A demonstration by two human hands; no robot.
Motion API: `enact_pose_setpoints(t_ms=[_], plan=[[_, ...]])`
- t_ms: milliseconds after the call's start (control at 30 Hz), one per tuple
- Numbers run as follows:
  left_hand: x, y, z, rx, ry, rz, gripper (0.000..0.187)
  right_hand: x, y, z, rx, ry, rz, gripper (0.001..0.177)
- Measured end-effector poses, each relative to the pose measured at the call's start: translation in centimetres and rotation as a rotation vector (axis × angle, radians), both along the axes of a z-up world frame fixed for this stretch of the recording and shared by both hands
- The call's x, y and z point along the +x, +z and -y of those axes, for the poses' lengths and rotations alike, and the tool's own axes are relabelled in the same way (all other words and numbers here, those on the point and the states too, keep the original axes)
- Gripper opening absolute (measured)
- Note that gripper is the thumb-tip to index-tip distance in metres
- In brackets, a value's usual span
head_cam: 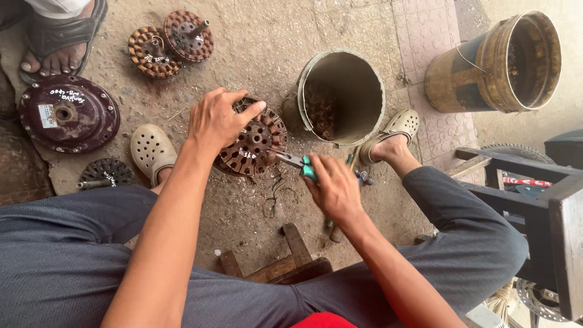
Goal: The person uses pliers to pull copper wire segments out of the slots of a motor stator and drops them into a bucket. The person rotates the stator to access different slots and continues removing wire until the end of the clip.
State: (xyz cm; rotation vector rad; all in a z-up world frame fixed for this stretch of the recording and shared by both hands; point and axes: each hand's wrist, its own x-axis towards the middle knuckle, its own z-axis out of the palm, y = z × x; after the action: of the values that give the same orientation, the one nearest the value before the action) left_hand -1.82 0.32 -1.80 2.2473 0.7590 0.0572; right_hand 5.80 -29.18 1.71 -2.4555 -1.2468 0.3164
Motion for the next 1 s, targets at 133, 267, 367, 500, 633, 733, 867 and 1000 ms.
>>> enact_pose_setpoints(t_ms=[133, 267, 367, 500, 633, 733, 867, 1000], plan=[[-0.4, -0.1, 0.1, -0.042, -0.023, -0.194, 0.071, -2.1, 0.3, -0.3, 0.129, -0.543, -1.268, 0.046], [-0.1, 0.8, -0.1, -0.062, 0.003, -0.040, 0.069, -3.5, 3.4, -0.9, 0.468, -0.875, -1.789, 0.045], [-0.4, 1.0, -0.3, -0.025, 0.000, -0.021, 0.069, -4.7, 5.8, -0.4, 0.646, -0.975, -1.834, 0.041], [-0.3, 0.9, 0.0, -0.028, -0.001, -0.040, 0.068, 0.4, 7.7, 2.6, 0.222, -0.659, -0.995, 0.025], [-0.3, 1.2, -0.2, -0.049, 0.016, -0.062, 0.069, 6.9, 4.5, 5.1, 0.113, -0.372, -0.154, 0.033], [-0.2, 1.0, -0.1, -0.016, 0.004, -0.015, 0.068, 10.3, -0.9, 6.3, -0.016, -0.335, 0.106, 0.063], [-0.3, 0.1, -0.4, -0.025, -0.027, -0.041, 0.068, 10.8, -4.9, 9.0, -0.380, -0.295, -0.011, 0.048], [-0.4, -0.5, -0.5, -0.013, -0.072, -0.064, 0.070, 8.9, -3.0, 9.5, -0.292, -0.692, -0.810, 0.049]])
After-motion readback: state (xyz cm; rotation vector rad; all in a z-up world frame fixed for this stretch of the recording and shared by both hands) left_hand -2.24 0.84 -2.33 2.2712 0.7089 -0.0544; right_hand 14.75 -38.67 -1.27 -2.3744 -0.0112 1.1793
